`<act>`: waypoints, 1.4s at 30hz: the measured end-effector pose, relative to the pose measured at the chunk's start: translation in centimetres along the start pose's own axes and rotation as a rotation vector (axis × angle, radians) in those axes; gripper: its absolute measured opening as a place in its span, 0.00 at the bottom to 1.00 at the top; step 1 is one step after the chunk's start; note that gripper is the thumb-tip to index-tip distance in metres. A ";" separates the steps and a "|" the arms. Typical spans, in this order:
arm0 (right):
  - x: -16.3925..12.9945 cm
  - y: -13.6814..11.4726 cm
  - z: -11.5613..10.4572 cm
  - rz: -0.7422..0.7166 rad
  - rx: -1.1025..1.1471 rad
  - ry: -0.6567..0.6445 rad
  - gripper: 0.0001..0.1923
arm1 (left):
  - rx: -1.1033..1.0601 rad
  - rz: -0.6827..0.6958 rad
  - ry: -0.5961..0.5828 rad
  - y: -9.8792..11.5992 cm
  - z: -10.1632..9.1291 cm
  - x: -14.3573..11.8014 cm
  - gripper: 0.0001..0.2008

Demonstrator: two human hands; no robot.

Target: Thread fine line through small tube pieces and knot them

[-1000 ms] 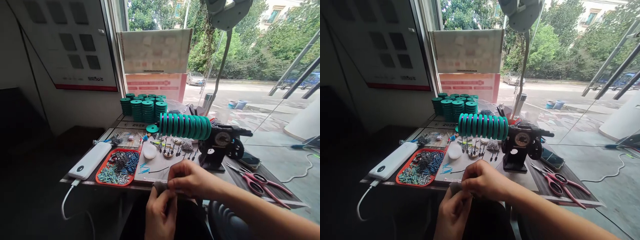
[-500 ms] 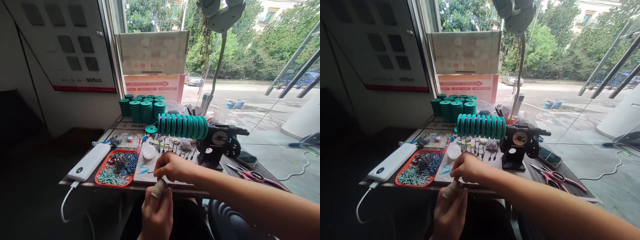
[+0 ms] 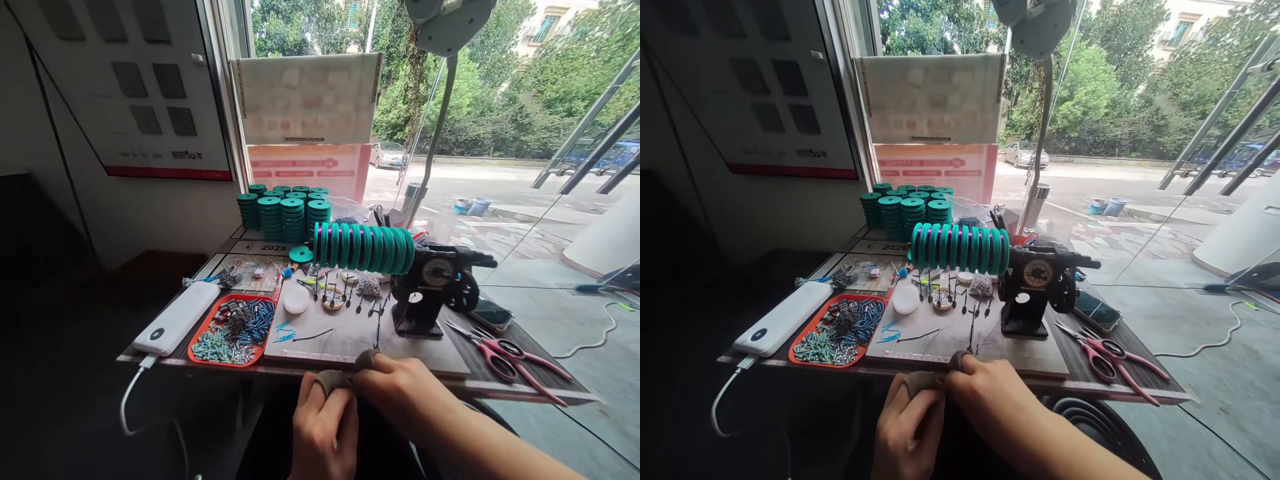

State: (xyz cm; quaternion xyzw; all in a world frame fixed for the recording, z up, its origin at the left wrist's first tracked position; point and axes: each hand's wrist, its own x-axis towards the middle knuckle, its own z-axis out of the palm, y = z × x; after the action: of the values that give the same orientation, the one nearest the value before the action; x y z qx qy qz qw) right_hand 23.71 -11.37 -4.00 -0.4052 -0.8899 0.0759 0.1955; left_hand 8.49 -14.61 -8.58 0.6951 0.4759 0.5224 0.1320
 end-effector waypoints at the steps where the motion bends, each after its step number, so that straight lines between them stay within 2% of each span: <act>1: -0.2 0.0 0.3 -0.021 -0.057 -0.016 0.09 | -0.012 -0.020 -0.005 0.1 0.0 0.1 0.12; 3: -0.3 0.1 0.5 -0.048 -0.135 -0.019 0.09 | -0.049 -0.072 -0.017 0.3 0.0 0.1 0.11; 5: -0.7 0.1 0.6 -0.076 -0.115 0.053 0.11 | -0.105 -0.162 -0.036 0.5 0.0 0.2 0.10; 8: -2.0 0.2 0.9 -0.104 -0.026 0.312 0.12 | -0.226 -0.350 -0.083 0.4 0.0 0.2 0.07; 10: -2.8 0.1 1.4 0.029 0.100 0.429 0.11 | -0.320 -0.445 -0.131 0.3 0.1 0.3 0.08; 11: -3.1 0.0 1.7 0.137 0.205 0.426 0.10 | -0.373 -0.485 -0.155 0.3 0.1 0.4 0.08; 13: -3.2 -0.3 2.3 0.321 0.500 0.325 0.08 | -0.491 -0.587 -0.181 0.2 0.2 0.6 0.07; 15: -3.1 -0.6 3.0 0.404 0.805 0.245 0.12 | -0.637 -0.745 -0.208 0.2 0.2 0.9 0.08; 18: -3.4 -0.8 4.2 0.478 1.056 0.272 0.15 | -0.880 -1.035 -0.251 0.3 0.4 1.1 0.11; 19: -3.8 -0.8 4.6 0.504 1.050 0.330 0.13 | -0.950 -1.120 -0.252 0.4 0.4 1.1 0.11; 21: -4.7 -0.5 5.2 0.475 0.879 0.494 0.07 | -1.056 -1.248 -0.228 0.5 0.4 1.0 0.09; 22: -5.2 -0.4 5.4 0.388 0.722 0.565 0.05 | -1.100 -1.294 -0.224 0.7 0.4 1.0 0.09; 24: -5.7 -0.3 5.5 0.110 0.343 0.673 0.05 | -1.196 -1.348 -0.249 1.0 0.3 1.0 0.09; 26: -5.7 -0.4 5.3 -0.140 0.026 0.707 0.09 | -1.295 -1.366 -0.296 1.3 0.2 1.1 0.10; 27: -5.5 -0.5 5.2 -0.210 -0.072 0.709 0.11 | -1.337 -1.364 -0.314 1.5 0.2 1.2 0.10; 29: -5.2 -0.7 5.1 -0.242 -0.113 0.725 0.11 | -1.386 -1.354 -0.326 1.6 0.2 1.3 0.10; 31: -5.2 -0.8 5.1 -0.178 0.046 0.691 0.09 | -1.377 -1.350 -0.346 1.5 0.2 1.2 0.10; 33: -5.4 -0.7 4.9 -0.038 0.299 0.612 0.09 | -1.331 -1.356 -0.403 1.2 0.4 1.1 0.10; 37: -6.0 0.0 4.0 0.286 0.696 0.318 0.14 | -1.235 -1.369 -0.509 0.9 0.7 1.4 0.11; 39: -6.4 0.1 3.6 0.397 0.810 0.194 0.17 | -1.067 -1.246 -0.560 1.0 0.6 1.8 0.09; 40: -6.6 0.0 3.5 0.419 0.815 0.142 0.17 | -0.920 -1.120 -0.566 1.2 0.5 2.0 0.08; 42: -6.9 -0.6 3.1 0.360 0.699 0.095 0.13 | -0.565 -0.794 -0.523 1.4 0.1 2.1 0.06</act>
State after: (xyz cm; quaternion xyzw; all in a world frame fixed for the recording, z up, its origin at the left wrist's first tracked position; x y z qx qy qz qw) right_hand 26.13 -16.84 -8.64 -0.4670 -0.7150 0.3885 0.3460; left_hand 9.33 -13.62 -6.43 0.5063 0.4940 0.3499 0.6141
